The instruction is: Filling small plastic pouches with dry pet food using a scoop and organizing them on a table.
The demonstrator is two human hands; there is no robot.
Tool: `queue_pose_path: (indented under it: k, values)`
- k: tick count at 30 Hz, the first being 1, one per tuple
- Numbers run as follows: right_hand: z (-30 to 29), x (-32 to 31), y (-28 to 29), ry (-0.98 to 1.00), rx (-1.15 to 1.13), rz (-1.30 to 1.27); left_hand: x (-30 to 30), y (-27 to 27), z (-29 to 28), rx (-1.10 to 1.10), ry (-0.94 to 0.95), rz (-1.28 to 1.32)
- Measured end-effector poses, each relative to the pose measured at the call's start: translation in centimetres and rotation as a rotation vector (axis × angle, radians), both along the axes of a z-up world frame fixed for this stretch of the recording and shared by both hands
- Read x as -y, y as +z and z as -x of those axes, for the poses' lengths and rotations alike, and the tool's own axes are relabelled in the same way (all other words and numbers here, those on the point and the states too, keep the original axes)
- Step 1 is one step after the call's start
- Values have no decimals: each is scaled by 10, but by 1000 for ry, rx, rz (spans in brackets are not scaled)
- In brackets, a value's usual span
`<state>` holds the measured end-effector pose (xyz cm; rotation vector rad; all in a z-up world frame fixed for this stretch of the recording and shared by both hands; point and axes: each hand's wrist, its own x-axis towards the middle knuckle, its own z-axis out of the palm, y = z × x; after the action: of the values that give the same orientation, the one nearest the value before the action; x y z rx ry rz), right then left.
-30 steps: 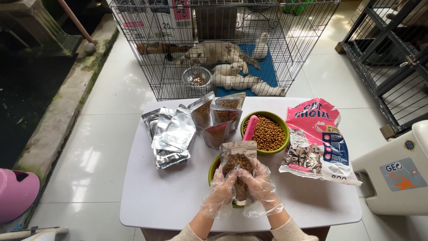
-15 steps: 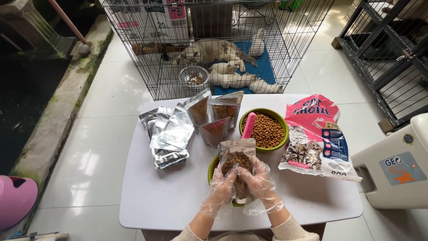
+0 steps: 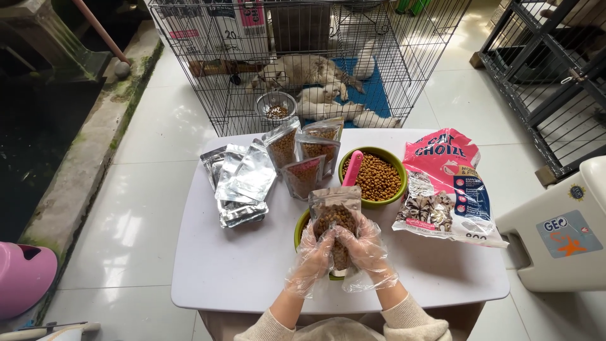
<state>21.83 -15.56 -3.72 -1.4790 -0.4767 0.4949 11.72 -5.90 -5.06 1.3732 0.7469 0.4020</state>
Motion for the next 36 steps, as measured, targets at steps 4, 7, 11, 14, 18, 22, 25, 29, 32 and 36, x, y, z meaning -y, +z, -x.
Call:
queue_pose_path:
  k: [4,7,11,14,18,22,25,29,32,36]
  values:
    - [0,-1,7,1,46,36,-2,-4,0,-2,-22,-77]
    - [0,-2,8,-12,64,68,-3,8,2,-3,-37,-64]
    - [-1,-3,-2,7,29,-11,-3,21,5,-82,-65,-80]
    - [-4,-4,-5,-11,35,15,-2,17,1,48,-39,-37]
    - [-5,-10,4,-76,221,-76,-4,14,-8,-309,-6,-156]
    - [-8,-11,2,-45,208,-28,-9,-5,-10,-243,20,-134]
    - [-7,-13,2,-60,206,2,-5,2,-12,-228,24,-140]
    - [-6,-14,2,-65,221,40,-8,3,-9,-336,-23,-149]
    - [-5,-15,5,-56,200,49,-9,13,-9,-337,-33,-131]
    - [-6,-15,-2,-104,220,116,-10,8,-11,-385,-44,-149]
